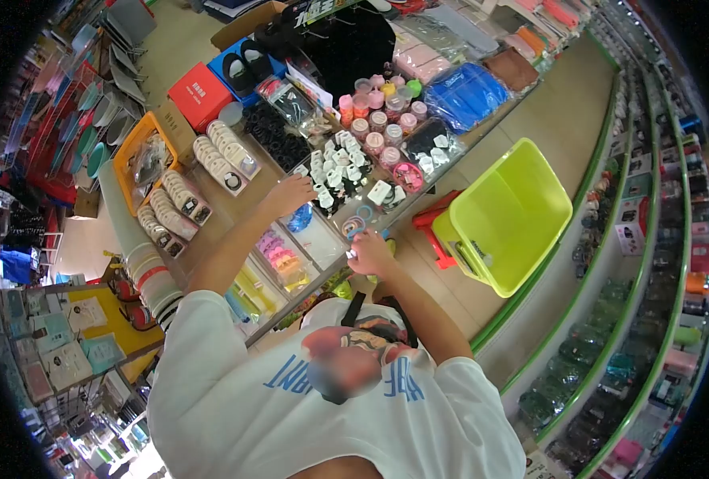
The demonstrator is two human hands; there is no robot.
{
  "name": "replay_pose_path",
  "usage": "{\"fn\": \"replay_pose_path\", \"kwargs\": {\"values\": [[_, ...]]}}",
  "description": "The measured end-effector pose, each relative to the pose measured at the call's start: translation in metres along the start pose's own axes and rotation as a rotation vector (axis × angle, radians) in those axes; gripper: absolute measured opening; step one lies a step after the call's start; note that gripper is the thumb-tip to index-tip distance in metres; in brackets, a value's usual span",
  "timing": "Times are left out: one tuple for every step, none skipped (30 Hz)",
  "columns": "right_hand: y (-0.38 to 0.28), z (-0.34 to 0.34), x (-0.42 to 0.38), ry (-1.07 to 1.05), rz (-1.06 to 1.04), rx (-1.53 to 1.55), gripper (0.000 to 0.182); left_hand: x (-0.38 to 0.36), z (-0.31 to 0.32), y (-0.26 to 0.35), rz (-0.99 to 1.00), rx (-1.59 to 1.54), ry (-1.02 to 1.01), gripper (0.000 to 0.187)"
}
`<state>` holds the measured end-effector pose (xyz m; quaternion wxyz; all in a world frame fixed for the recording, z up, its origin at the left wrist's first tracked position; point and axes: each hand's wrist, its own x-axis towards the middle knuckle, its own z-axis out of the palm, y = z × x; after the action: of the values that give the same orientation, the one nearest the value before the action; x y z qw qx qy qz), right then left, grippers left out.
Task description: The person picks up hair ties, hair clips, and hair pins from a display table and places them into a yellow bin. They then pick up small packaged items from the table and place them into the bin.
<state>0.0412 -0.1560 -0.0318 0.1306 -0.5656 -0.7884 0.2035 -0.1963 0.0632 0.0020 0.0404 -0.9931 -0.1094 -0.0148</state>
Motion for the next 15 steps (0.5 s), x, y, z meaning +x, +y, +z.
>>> {"fn": "replay_pose_path", "kwargs": {"values": [[-0.001,0.001,0.0,0.031,-0.01,0.002,0.023,0.001,-0.005,0.001,-0.004,-0.005,-0.005,0.007],[-0.001,0.002,0.001,0.065,-0.02,0.005,0.024,0.001,-0.009,0.003,-0.024,-0.028,-0.019,0.007],[-0.002,0.002,0.002,0.049,-0.009,0.017,0.024,0.0,-0.012,0.007,-0.043,-0.05,-0.033,0.008],[-0.001,0.001,0.005,0.033,0.003,0.027,0.023,-0.001,-0.016,0.01,-0.061,-0.072,-0.046,0.008],[-0.001,0.001,0.006,0.018,0.015,0.037,0.023,-0.002,-0.019,0.013,-0.084,-0.1,-0.019,0.009],[-0.002,0.002,0.005,0.02,0.007,0.062,0.022,-0.005,-0.021,0.016,-0.108,-0.127,0.007,0.009],[-0.001,0.002,0.005,0.022,-0.002,0.086,0.02,-0.007,-0.024,0.017,-0.133,-0.152,0.035,0.01],[0.0,0.0,0.006,0.026,-0.012,0.107,0.019,-0.007,-0.025,0.017,-0.132,-0.16,0.037,0.009],[0.0,-0.002,0.004,0.09,-0.055,0.136,0.019,-0.008,-0.024,0.017,-0.134,-0.17,0.041,0.009],[-0.003,-0.005,-0.001,0.151,-0.099,0.165,0.019,-0.009,-0.021,0.019,-0.138,-0.181,0.046,0.009],[-0.006,-0.007,-0.007,0.21,-0.145,0.195,0.018,-0.009,-0.015,0.018,-0.121,-0.171,0.038,0.008],[-0.014,-0.014,-0.015,0.197,-0.097,0.23,0.018,-0.01,-0.003,0.017,-0.105,-0.164,0.028,0.008],[-0.024,-0.027,-0.026,0.18,-0.048,0.264,0.018,-0.012,0.007,0.018,-0.092,-0.159,0.019,0.008],[-0.034,-0.039,-0.036,0.164,0.001,0.294,0.018,-0.012,0.015,0.018,-0.101,-0.136,-0.042,0.008],[-0.041,-0.048,-0.048,0.162,0.04,0.317,0.018,-0.014,0.018,0.02,-0.218,-0.207,-0.04,0.008]]}}
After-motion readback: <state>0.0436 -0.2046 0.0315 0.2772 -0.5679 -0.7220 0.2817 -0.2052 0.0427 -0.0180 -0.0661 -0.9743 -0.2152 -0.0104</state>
